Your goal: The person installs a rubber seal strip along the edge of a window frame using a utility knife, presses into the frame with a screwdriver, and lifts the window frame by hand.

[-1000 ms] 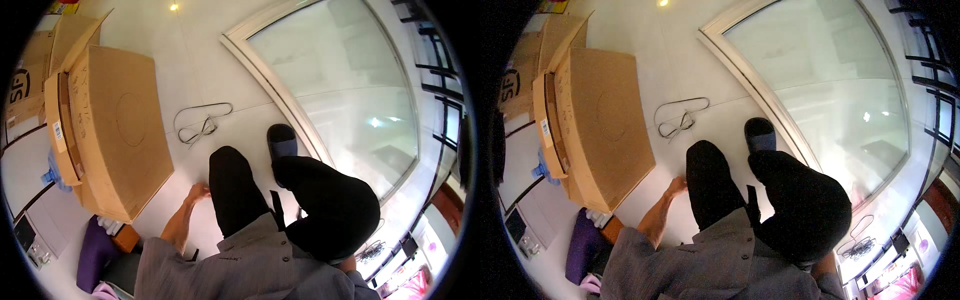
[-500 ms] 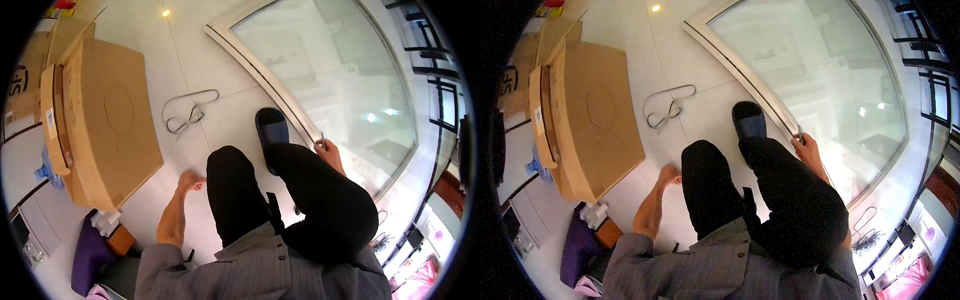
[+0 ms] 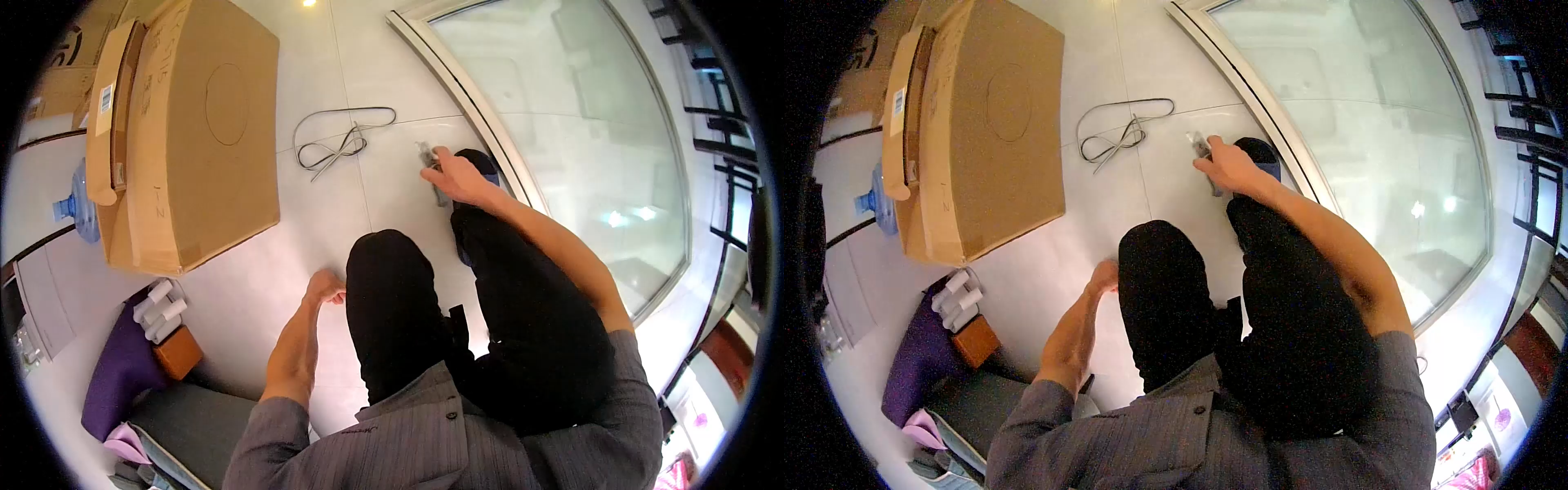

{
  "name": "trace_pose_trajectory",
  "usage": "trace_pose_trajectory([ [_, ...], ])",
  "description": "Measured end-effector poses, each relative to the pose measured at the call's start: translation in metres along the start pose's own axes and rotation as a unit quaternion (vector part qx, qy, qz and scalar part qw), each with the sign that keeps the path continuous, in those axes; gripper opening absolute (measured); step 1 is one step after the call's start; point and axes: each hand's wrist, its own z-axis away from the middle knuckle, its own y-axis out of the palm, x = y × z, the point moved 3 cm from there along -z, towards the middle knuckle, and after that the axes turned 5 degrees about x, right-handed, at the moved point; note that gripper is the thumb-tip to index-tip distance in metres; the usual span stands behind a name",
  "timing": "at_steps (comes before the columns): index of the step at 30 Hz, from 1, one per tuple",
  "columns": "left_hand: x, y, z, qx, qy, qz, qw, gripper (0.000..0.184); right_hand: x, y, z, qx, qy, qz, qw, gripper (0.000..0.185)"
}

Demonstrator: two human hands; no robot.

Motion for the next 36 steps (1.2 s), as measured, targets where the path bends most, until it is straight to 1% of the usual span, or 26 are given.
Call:
trace_pose_trajectory([
  [1, 0.005, 0.002, -0.005, 0.004, 0.005, 0.0, 1.0, 0.031, -0.004, 0.001, -0.003, -0.001, 0.005, 0.003, 1.0, 0.055],
  [3, 0.017, 0.006, -0.014, -0.044, 0.063, -0.009, 0.997, 0.029, -0.013, -0.01, 0.001, -0.167, -0.102, 0.033, 0.98, 0.066],
  [4, 0.023, 0.009, -0.02, -0.062, 0.1, -0.023, 0.993, 0.029, -0.013, -0.023, 0.008, -0.135, -0.062, -0.006, 0.989, 0.066],
  [5, 0.029, 0.011, -0.026, -0.081, 0.135, -0.039, 0.987, 0.028, -0.016, -0.036, 0.024, -0.079, -0.022, -0.105, 0.991, 0.061],
  [7, 0.013, 0.003, -0.014, -0.031, 0.077, -0.037, 0.996, 0.03, -0.025, -0.042, 0.059, 0.016, 0.029, -0.292, 0.956, 0.054],
  [8, 0.009, 0.001, -0.011, -0.012, 0.058, -0.039, 0.997, 0.031, -0.028, -0.041, 0.078, 0.011, 0.035, -0.295, 0.955, 0.054],
  [10, 0.015, 0.004, -0.013, 0.017, -0.021, 0.077, 0.997, 0.036, -0.024, -0.029, 0.122, 0.105, 0.031, -0.323, 0.94, 0.044],
  [11, 0.015, 0.004, -0.014, 0.026, -0.017, 0.065, 0.997, 0.036, -0.02, -0.025, 0.148, 0.095, 0.039, -0.329, 0.939, 0.044],
  [12, 0.009, 0.001, -0.011, 0.034, -0.017, 0.07, 0.997, 0.037, 0.0, -0.034, 0.173, -0.032, -0.111, -0.183, 0.976, 0.039],
  [13, 0.0, -0.002, -0.003, 0.043, -0.017, 0.074, 0.996, 0.038, 0.001, -0.034, 0.186, -0.094, -0.181, -0.105, 0.973, 0.037],
  [14, -0.01, -0.002, 0.006, 0.017, -0.002, 0.079, 0.997, 0.037, 0.0, -0.034, 0.199, -0.167, -0.238, -0.021, 0.957, 0.035],
  [15, -0.01, -0.002, 0.003, 0.025, 0.002, 0.064, 0.998, 0.037, -0.026, -0.023, 0.189, -0.056, -0.143, -0.246, 0.957, 0.031],
  [16, -0.004, -0.003, -0.001, 0.041, 0.006, 0.083, 0.996, 0.037, -0.032, -0.014, 0.199, 0.002, -0.095, -0.358, 0.929, 0.03],
  [17, 0.002, 0.001, -0.004, 0.059, 0.009, 0.104, 0.993, 0.036, -0.039, -0.005, 0.21, 0.047, -0.036, -0.463, 0.885, 0.028],
  [18, 0.0, 0.0, 0.0, 0.049, 0.01, 0.103, 0.993, 0.037, -0.026, -0.009, 0.231, -0.021, -0.064, -0.472, 0.879, 0.027],
  [19, 0.012, 0.004, -0.002, 0.064, 0.008, 0.089, 0.994, 0.037, -0.024, -0.003, 0.246, -0.097, -0.033, -0.4, 0.911, 0.024],
  [20, 0.022, 0.003, -0.009, 0.069, 0.017, 0.119, 0.99, 0.037, -0.023, 0.003, 0.263, -0.171, 0.013, -0.32, 0.932, 0.023],
  [21, 0.024, 0.005, -0.024, 0.073, 0.034, 0.153, 0.985, 0.038, -0.022, 0.01, 0.28, -0.235, 0.069, -0.244, 0.939, 0.022],
  [22, 0.008, 0.003, -0.008, 0.047, 0.036, 0.124, 0.99, 0.039, -0.024, 0.001, 0.296, -0.193, 0.054, -0.288, 0.936, 0.031],
  [23, 0.012, 0.007, -0.005, 0.064, 0.035, 0.11, 0.991, 0.039, -0.022, -0.004, 0.319, -0.149, 0.042, -0.339, 0.928, 0.041],
  [25, 0.001, -0.002, -0.011, 0.054, 0.086, 0.074, 0.992, 0.039, -0.031, -0.003, 0.372, -0.127, 0.03, -0.383, 0.915, 0.051],
  [26, 0.008, 0.003, -0.001, 0.055, 0.058, 0.115, 0.99, 0.04, -0.048, 0.015, 0.41, -0.143, 0.126, -0.37, 0.909, 0.04],
  [28, 0.007, 0.003, 0.001, 0.062, 0.061, 0.097, 0.992, 0.039, -0.082, 0.057, 0.481, -0.176, 0.263, -0.363, 0.876, 0.039],
  [31, 0.005, 0.003, -0.006, 0.062, 0.055, 0.096, 0.992, 0.039, -0.123, 0.15, 0.585, -0.204, 0.443, -0.34, 0.804, 0.037],
  [33, 0.006, 0.008, -0.007, 0.058, 0.045, 0.092, 0.993, 0.039, -0.141, 0.222, 0.649, -0.204, 0.532, -0.327, 0.754, 0.036],
  [36, 0.011, 0.004, -0.008, 0.053, 0.023, 0.072, 0.996, 0.045, -0.153, 0.334, 0.716, -0.182, 0.61, -0.321, 0.701, 0.035],
])
